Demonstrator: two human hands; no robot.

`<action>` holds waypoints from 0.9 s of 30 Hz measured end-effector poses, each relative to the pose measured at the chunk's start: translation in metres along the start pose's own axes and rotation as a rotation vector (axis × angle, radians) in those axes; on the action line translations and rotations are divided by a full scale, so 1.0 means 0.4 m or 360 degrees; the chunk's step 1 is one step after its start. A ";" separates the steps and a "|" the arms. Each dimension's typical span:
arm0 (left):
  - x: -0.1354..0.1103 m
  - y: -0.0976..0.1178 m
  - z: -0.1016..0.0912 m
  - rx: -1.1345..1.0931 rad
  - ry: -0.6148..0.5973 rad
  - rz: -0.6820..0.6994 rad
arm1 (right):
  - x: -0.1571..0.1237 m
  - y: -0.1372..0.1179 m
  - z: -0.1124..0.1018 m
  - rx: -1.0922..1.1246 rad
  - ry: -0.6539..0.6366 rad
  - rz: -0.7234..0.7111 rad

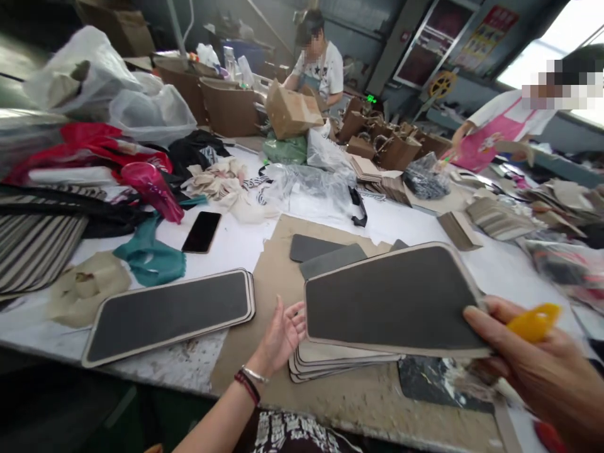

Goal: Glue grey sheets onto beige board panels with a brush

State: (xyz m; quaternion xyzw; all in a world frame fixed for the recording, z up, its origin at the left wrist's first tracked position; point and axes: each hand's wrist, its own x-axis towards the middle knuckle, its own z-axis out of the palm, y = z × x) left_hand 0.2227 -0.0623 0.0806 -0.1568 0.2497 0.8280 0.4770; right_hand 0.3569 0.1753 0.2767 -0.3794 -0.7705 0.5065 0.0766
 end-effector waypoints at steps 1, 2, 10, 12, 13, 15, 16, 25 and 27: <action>-0.008 0.020 -0.013 0.0102 0.0005 0.0039 | 0.006 0.033 0.031 0.0055 -0.0049 0.0105; -0.014 0.035 -0.028 0.0229 0.0036 0.0083 | 0.014 0.075 0.060 0.0110 -0.0081 0.0193; -0.026 0.030 -0.138 0.0999 0.0546 0.0096 | 0.047 0.440 0.188 -0.0095 -0.0071 0.0619; -0.022 0.019 -0.137 0.1087 0.0613 0.0154 | 0.046 0.486 0.191 -0.0050 -0.0067 0.0665; -0.019 0.014 -0.135 0.1132 0.0640 0.0166 | 0.046 0.503 0.190 -0.0023 -0.0084 0.0666; -0.012 0.005 -0.131 0.1210 0.0665 0.0165 | 0.046 0.526 0.185 0.0010 -0.0118 0.0667; -0.008 0.002 -0.130 0.1240 0.0666 0.0162 | 0.046 0.534 0.183 0.0022 -0.0125 0.0670; 0.000 -0.022 -0.132 0.1395 0.0743 0.0247 | 0.068 0.596 0.189 0.0025 -0.0146 0.0643; -0.006 -0.028 -0.123 0.1426 0.0772 0.0264 | 0.073 0.613 0.188 -0.0045 -0.0153 0.0584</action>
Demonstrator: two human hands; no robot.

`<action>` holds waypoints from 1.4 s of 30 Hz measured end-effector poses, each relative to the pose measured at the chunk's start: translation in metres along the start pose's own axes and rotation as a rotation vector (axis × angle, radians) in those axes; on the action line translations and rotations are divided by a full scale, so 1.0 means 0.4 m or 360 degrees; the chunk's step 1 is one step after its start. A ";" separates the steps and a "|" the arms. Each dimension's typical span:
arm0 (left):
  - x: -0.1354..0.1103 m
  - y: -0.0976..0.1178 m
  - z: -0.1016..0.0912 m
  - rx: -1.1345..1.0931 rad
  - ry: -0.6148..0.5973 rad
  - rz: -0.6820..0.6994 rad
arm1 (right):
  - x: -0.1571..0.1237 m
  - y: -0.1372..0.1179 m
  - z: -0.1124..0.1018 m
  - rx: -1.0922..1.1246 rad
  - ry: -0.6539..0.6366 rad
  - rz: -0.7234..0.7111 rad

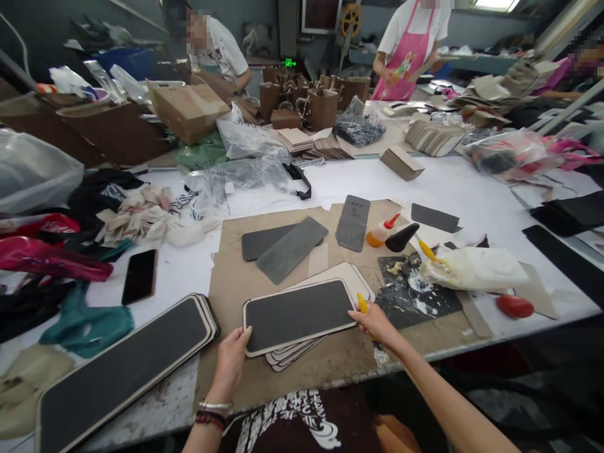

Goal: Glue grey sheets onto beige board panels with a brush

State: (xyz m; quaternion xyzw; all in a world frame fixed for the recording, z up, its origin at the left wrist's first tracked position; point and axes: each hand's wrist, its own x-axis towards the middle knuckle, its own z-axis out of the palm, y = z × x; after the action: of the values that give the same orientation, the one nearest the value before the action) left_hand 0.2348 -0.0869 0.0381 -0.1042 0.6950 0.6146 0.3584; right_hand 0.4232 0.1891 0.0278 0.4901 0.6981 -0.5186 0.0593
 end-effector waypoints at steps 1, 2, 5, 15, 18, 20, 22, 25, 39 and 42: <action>-0.005 0.001 0.003 0.0014 0.0012 0.0012 | 0.004 0.006 -0.001 -0.0042 0.0008 -0.0034; -0.009 0.002 0.006 0.0025 0.0018 0.0027 | 0.008 0.009 -0.003 -0.0083 0.0017 -0.0073; -0.014 0.000 0.011 0.0028 0.0033 0.0081 | 0.012 0.010 -0.007 -0.0190 0.0024 -0.0165; -0.032 0.006 0.018 -0.0035 0.0148 0.0143 | 0.024 0.031 -0.013 -0.0168 -0.0068 -0.0160; -0.033 0.019 0.021 -0.0048 0.0153 0.0121 | 0.025 0.032 -0.013 -0.0149 -0.0108 -0.0164; -0.026 0.023 0.023 -0.0075 0.0159 0.0092 | 0.020 0.028 -0.013 -0.0147 -0.0111 -0.0168; -0.015 0.024 0.026 -0.0101 0.0175 0.0073 | 0.014 0.023 -0.012 -0.0140 -0.0097 -0.0157; 0.000 0.020 0.032 -0.0122 0.0156 0.0064 | 0.009 0.023 -0.010 -0.0130 -0.0016 -0.0157; 0.026 -0.005 0.027 -0.0320 0.0022 0.0161 | -0.026 -0.001 -0.004 -0.0473 0.0348 -0.0096; 0.032 -0.010 0.027 -0.0349 0.0027 0.0173 | -0.027 -0.003 -0.007 -0.0529 0.0347 -0.0091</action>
State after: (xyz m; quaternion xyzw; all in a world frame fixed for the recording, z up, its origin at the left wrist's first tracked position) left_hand 0.2319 -0.0739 0.0271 -0.1102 0.6312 0.7045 0.3050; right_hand 0.4289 0.1844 0.0364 0.5067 0.7900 -0.3416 0.0487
